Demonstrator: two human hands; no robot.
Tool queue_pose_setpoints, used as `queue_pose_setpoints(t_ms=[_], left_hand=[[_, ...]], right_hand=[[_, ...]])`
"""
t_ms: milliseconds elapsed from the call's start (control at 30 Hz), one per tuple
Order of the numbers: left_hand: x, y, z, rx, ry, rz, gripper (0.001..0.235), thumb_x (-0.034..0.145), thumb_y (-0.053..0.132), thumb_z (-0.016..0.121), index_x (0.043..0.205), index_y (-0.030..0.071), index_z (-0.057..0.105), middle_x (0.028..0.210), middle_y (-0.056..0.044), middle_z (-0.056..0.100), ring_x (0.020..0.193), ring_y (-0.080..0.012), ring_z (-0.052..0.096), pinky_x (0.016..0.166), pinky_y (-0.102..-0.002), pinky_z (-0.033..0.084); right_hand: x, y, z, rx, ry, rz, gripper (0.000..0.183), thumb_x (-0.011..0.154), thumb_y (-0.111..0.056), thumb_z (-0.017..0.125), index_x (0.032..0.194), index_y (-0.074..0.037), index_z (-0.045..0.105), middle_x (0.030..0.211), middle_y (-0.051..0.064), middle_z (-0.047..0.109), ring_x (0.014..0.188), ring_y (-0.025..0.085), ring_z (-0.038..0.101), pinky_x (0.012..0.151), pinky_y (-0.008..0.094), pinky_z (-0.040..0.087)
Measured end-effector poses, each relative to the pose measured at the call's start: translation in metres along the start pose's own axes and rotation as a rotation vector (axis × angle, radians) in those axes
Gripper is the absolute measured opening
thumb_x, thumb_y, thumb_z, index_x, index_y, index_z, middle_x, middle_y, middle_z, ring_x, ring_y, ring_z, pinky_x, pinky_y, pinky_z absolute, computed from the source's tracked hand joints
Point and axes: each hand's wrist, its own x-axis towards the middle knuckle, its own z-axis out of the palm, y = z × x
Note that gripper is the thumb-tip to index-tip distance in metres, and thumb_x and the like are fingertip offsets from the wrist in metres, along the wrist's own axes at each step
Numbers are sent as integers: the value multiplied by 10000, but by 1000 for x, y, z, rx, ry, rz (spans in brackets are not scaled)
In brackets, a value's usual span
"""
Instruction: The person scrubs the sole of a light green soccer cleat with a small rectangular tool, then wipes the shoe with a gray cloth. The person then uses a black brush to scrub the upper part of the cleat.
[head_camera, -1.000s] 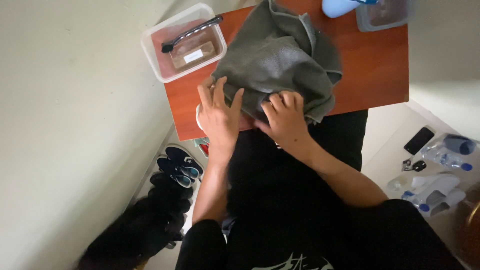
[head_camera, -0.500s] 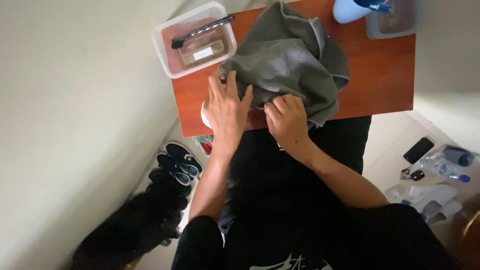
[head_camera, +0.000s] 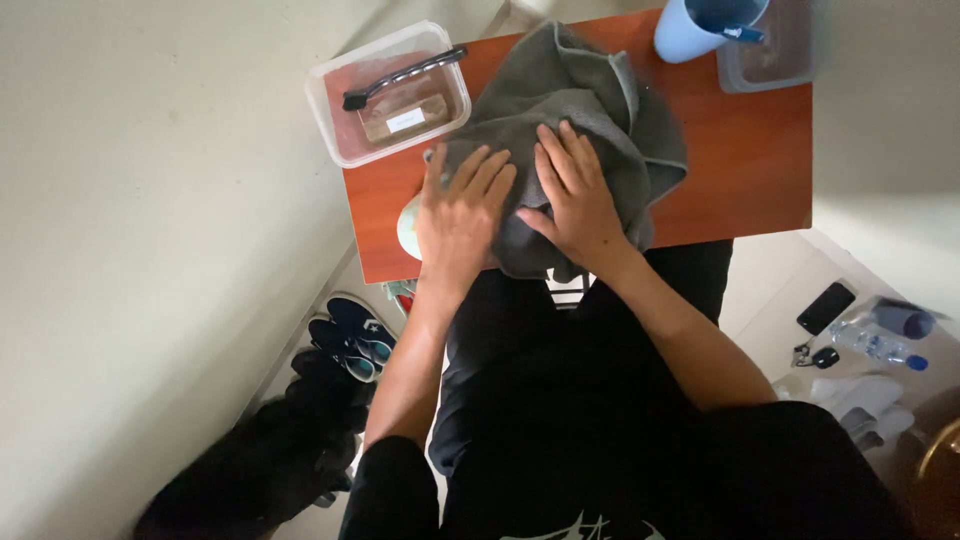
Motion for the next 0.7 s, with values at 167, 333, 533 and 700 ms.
queue_pose_setpoints(t_ms=[167,333,533,700], left_hand=[[3,6,21,16,-24,-139,316,933,525,689,964,212,726,970,28,699,990,-168,711,932,-385,542],[19,15,40,156,-118,-152,636,822,589,772,1259,147,639,1150,-28,662,1063,-201,687,924,-368,542],[17,10,45,112,-41,-131,424,924,387,747,1295,188,697,1219,-32,735,1164,-214,692,957,-363,536],[32,14,12,80,85,-71,43,954,168,694,957,202,668,866,18,608,784,-199,625,841,-378,513]], right_hand=[[-8,21,-8,88,-8,-2,608,1083,-518,504,1397,-16,642,1495,134,533,1438,362,416,1193,577,232],[-1,12,-13,25,-30,36,740,1094,-640,379,1417,-33,650,1529,105,541,1491,295,374,1243,565,127],[2,25,9,172,67,60,601,1090,-471,485,1443,4,589,1464,140,539,1421,409,418,1157,633,266],[38,35,3,121,26,262,310,995,-150,647,1265,-58,528,1065,148,559,952,364,457,790,514,378]])
